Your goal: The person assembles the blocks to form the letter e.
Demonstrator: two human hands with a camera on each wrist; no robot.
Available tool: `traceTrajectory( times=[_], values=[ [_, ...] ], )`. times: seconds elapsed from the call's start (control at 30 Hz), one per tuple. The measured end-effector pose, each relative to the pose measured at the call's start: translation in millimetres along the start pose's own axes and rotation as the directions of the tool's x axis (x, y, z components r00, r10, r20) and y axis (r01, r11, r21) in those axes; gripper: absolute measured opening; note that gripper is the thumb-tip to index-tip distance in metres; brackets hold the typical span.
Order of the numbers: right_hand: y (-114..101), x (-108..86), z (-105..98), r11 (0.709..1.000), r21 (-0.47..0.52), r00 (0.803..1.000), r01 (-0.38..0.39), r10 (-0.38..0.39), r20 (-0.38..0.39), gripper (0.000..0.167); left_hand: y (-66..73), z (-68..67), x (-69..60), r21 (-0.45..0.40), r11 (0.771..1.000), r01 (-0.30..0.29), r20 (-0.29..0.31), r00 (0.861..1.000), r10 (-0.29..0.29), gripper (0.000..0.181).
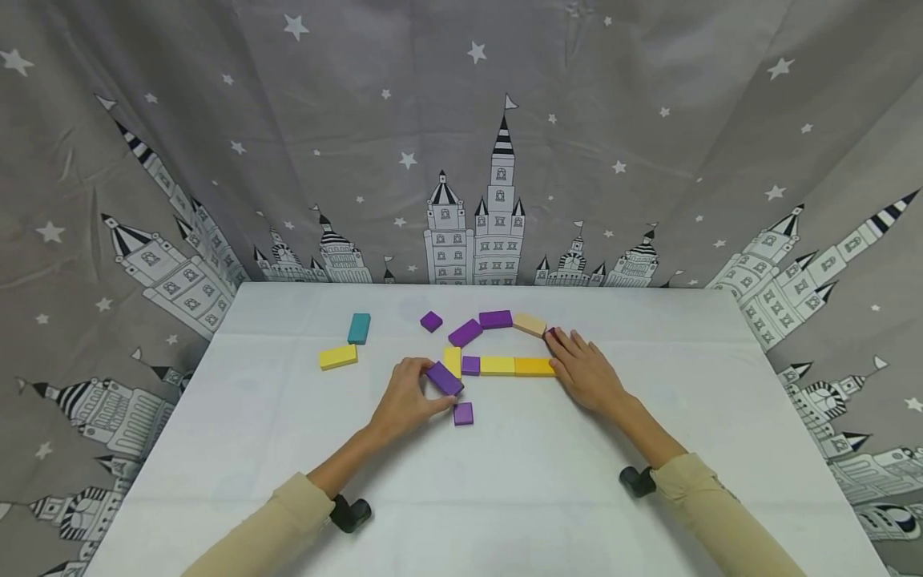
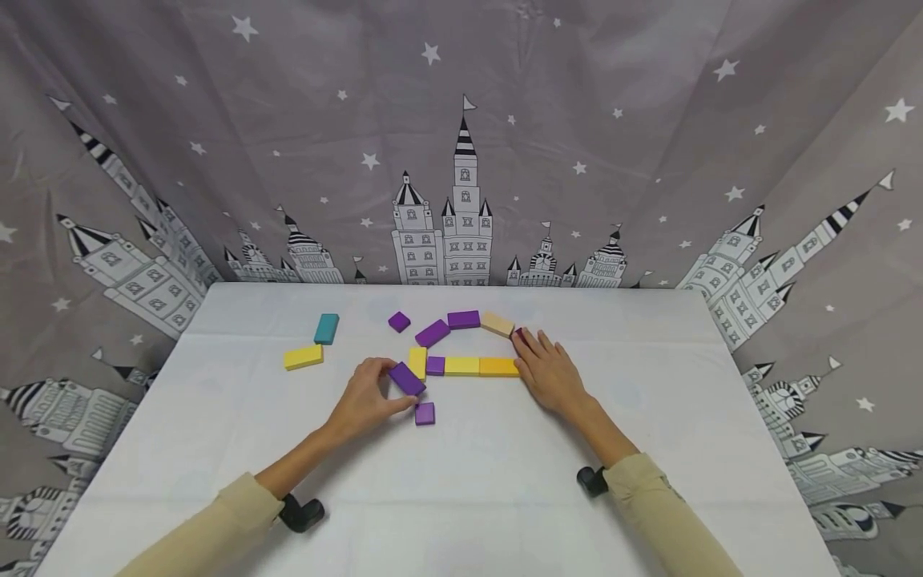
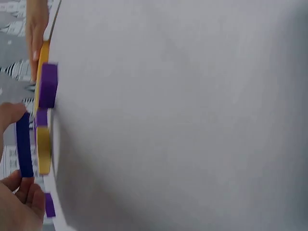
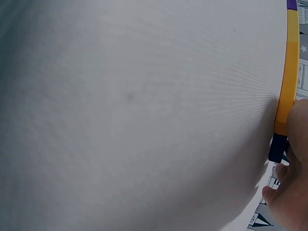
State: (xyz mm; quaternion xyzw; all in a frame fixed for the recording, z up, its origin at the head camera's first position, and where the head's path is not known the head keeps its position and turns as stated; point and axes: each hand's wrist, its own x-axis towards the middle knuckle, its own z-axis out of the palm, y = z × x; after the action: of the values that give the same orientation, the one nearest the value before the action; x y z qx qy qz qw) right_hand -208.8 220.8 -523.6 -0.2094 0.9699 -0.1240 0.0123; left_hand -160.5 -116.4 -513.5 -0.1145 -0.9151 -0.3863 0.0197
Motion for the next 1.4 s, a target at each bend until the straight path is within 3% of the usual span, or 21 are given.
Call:
traceTrajectory(
  times=[0.23, 0.53, 0.73, 1.2, 1.4],
  values=[
    [-0.4, 0.8, -0.9, 1.0, 0.003, 1.0, 0.003, -0.003, -0.005, 0.056, 11.0, 18.3, -5.7, -0.015, 0.999, 0.034, -0.048, 0.998, -0.035, 0.07],
    [-0.2, 1.2, -1.4, 1.0, -0.008, 1.0, 0.008, -0.008, -0.007, 0.056, 19.0, 33.7, -8.2, -0.022, 1.0, 0.014, -0.106, 0.994, -0.016, 0.066],
    [-0.6, 0.5, -1.8, 1.0, -0.007, 1.0, 0.012, -0.012, 0.002, 0.056, 23.0, 40.6, -8.1, -0.029, 0.999, 0.04, -0.091, 0.995, -0.042, 0.066],
    [-0.5, -0.3, -1.6, 1.0, 0.001, 1.0, 0.004, -0.004, 0.008, 0.056, 25.2, 47.6, -9.9, -0.013, 0.999, 0.042, -0.098, 0.994, -0.043, 0.067],
    [-0.3, -0.5, -1.0, 1.0, -0.004, 0.999, 0.028, -0.028, -0.019, 0.056, 24.9, 46.6, -15.1, -0.007, 1.0, 0.011, -0.079, 0.997, -0.012, 0.067]
  ],
)
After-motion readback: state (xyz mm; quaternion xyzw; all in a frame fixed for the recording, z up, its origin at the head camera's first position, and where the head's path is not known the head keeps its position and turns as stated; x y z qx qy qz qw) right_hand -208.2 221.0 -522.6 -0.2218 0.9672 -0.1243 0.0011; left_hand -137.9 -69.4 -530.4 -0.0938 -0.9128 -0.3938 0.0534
